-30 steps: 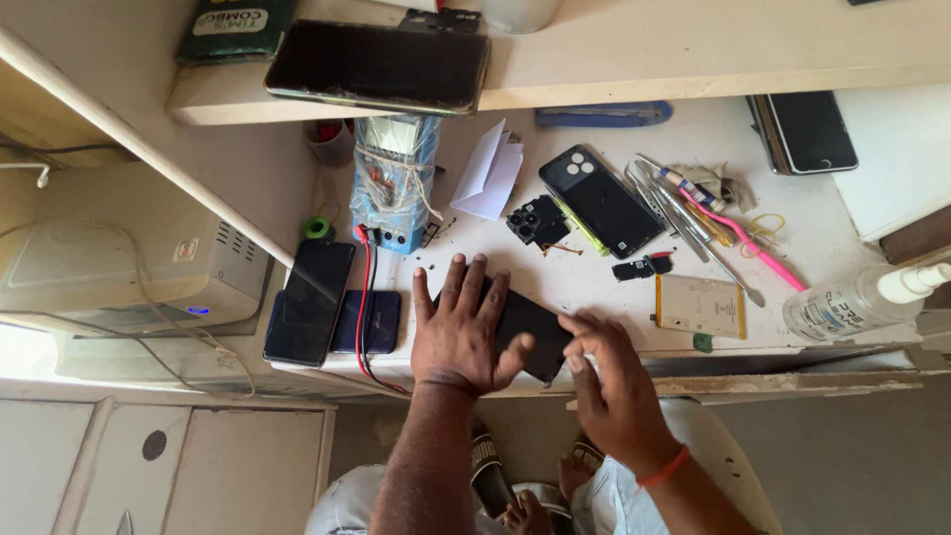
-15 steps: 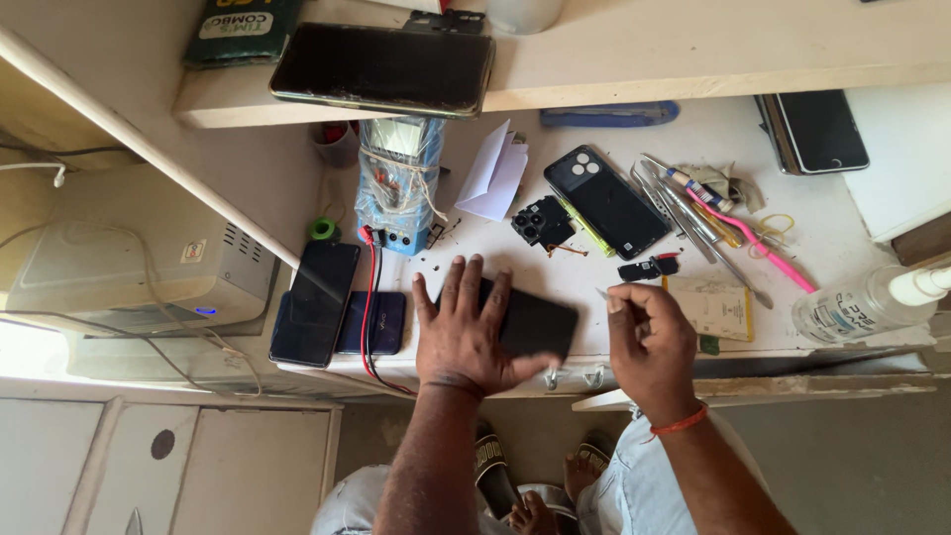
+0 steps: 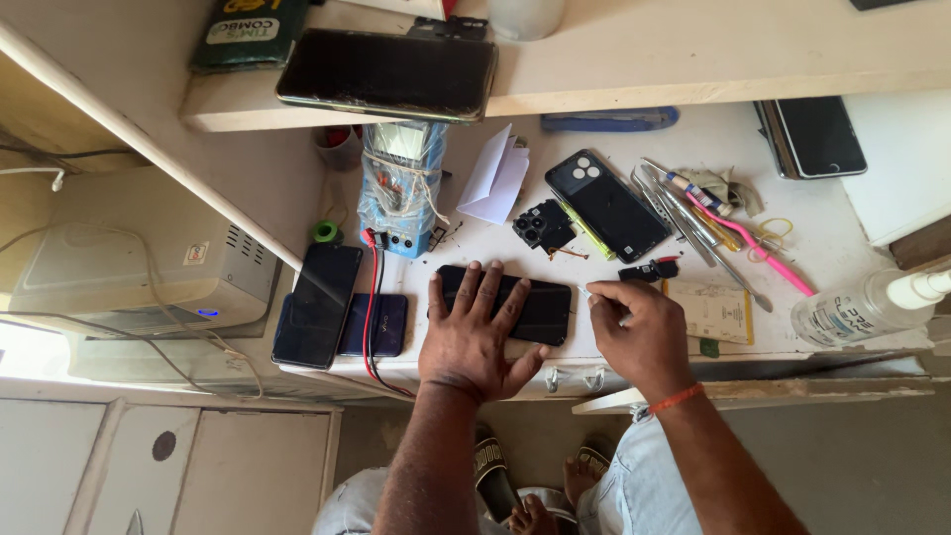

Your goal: The person works at a repair bench on a disassembled smartphone. They press and align the screen assembly onto the phone frame, reposition the phone repeatedly, then pick up small internal components and fit them into the phone body by hand.

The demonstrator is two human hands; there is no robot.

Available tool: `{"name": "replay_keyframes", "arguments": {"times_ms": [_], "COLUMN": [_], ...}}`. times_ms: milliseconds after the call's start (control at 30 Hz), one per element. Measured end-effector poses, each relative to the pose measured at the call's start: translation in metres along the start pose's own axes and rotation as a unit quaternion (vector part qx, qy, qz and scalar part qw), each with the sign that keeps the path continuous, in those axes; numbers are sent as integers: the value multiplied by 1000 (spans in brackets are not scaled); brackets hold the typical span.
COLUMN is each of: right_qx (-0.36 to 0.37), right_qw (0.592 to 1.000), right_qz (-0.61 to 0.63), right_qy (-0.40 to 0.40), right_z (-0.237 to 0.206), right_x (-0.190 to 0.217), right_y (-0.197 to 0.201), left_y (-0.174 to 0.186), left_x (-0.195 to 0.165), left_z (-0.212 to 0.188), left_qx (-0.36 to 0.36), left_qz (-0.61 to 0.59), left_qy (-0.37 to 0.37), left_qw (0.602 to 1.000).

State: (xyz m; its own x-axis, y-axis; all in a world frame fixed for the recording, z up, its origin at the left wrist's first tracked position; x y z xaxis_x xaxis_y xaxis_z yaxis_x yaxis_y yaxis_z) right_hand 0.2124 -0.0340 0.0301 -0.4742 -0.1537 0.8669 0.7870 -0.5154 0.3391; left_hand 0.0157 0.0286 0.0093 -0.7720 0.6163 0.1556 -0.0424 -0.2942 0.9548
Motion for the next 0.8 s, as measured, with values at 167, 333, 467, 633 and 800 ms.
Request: {"name": "replay_keyframes", "arguments": {"times_ms": [167,333,467,633,800], "right_qx": [4,-4,-13,-11,-6], "right_qw": [997,998,998,998,998], "right_qz": [-43,-47,-47,-44,-38], "right_qy": [-64,-45,-35,-46,-42], "right_z": [6,3,2,0,1], "right_x": [-5,-5,-5,-7,-7], "right_y": [-7,-8,-8,-9,-9], "left_y": [-2,0,0,-1,-1], "left_x": [0,-1,0,-1,-1], "left_z": [-2,-2,-1,1,-1], "left_qx": [-11,-17,-3,5,-3], "left_qz": [-21,-23,-17,-15,-10], "left_qy": [-7,-7,-7,-2,-3], "left_qw": [1000,1000,1000,1000,1000]}}
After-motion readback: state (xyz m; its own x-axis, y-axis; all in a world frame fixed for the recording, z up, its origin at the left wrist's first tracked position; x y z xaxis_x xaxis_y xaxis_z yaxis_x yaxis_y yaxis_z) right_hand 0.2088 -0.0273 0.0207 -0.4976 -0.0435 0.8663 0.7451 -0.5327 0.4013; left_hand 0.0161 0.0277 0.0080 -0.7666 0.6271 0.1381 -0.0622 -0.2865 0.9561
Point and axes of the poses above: each hand's wrist, its own z-axis towards the middle knuckle, its own y-axis out of the back of the hand, x = y × z, the point moved 4 cm from there along z, towards the middle knuckle, and after that the axes turned 15 degrees about z, right-handed, at the moved point
